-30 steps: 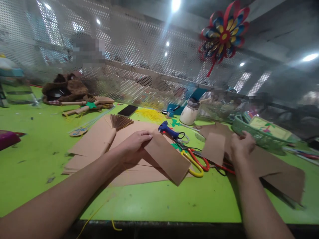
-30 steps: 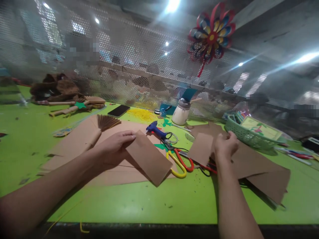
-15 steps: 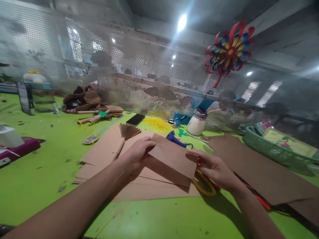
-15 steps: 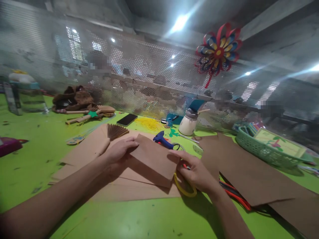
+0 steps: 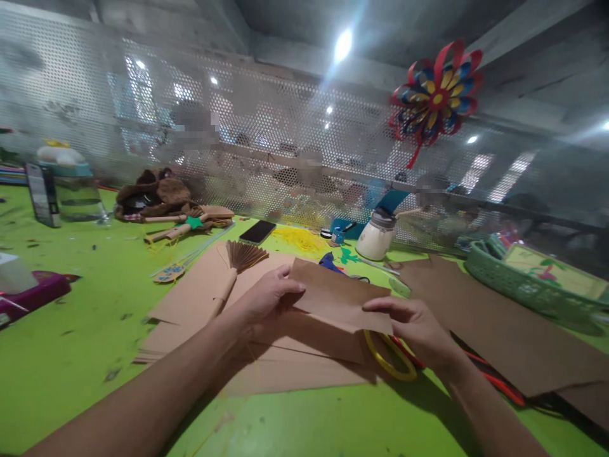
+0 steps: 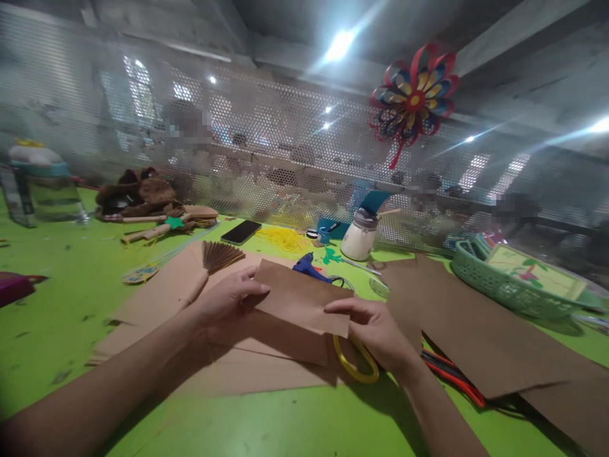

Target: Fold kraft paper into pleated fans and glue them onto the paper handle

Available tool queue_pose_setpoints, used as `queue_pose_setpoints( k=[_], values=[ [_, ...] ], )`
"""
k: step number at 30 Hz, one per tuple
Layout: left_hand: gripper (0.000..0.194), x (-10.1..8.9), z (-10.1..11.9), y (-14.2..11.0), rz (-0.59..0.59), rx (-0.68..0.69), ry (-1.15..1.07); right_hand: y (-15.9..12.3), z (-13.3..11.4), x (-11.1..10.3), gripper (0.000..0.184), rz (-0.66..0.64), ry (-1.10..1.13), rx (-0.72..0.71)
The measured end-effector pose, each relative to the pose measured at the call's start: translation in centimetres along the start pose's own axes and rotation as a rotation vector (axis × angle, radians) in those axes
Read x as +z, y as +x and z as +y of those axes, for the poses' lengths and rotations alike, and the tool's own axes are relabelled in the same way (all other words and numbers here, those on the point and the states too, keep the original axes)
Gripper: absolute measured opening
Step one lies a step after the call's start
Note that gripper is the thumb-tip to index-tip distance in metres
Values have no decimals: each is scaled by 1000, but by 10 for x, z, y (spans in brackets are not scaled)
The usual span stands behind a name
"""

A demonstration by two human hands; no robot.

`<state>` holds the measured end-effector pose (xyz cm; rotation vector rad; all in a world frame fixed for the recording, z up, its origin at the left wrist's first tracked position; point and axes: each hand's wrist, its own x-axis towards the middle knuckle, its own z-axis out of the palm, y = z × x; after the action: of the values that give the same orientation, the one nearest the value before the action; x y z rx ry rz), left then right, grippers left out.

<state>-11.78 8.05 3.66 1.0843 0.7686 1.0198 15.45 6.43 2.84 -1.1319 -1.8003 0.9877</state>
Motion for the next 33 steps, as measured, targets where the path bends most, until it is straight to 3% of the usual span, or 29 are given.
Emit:
queue_pose_setpoints(
  k=[4,8,13,17,19,26,33],
  values=[
    [26,0,1,-1,26,-35,-68,0,8,-1,20,-38,92,58],
    [24,-3,2,1,122,-17,160,-1,5,-3,20,-61,-13,29],
    [19,-3,4,3,192,87,322,1,0,-4,30,45,-351,-281],
    [18,2,7,0,235,78,284,2,-3,11,52,142,-745,-522],
    [18,3,7,-1,248,78,264,1,-3,21,51,148,-842,-614],
    [19,3,2,-2,224,76,206,-7,1,41,28,130,-787,-754],
    [20,5,5,-3,236,52,374,-12,4,42,17,151,-740,-690]
  ],
)
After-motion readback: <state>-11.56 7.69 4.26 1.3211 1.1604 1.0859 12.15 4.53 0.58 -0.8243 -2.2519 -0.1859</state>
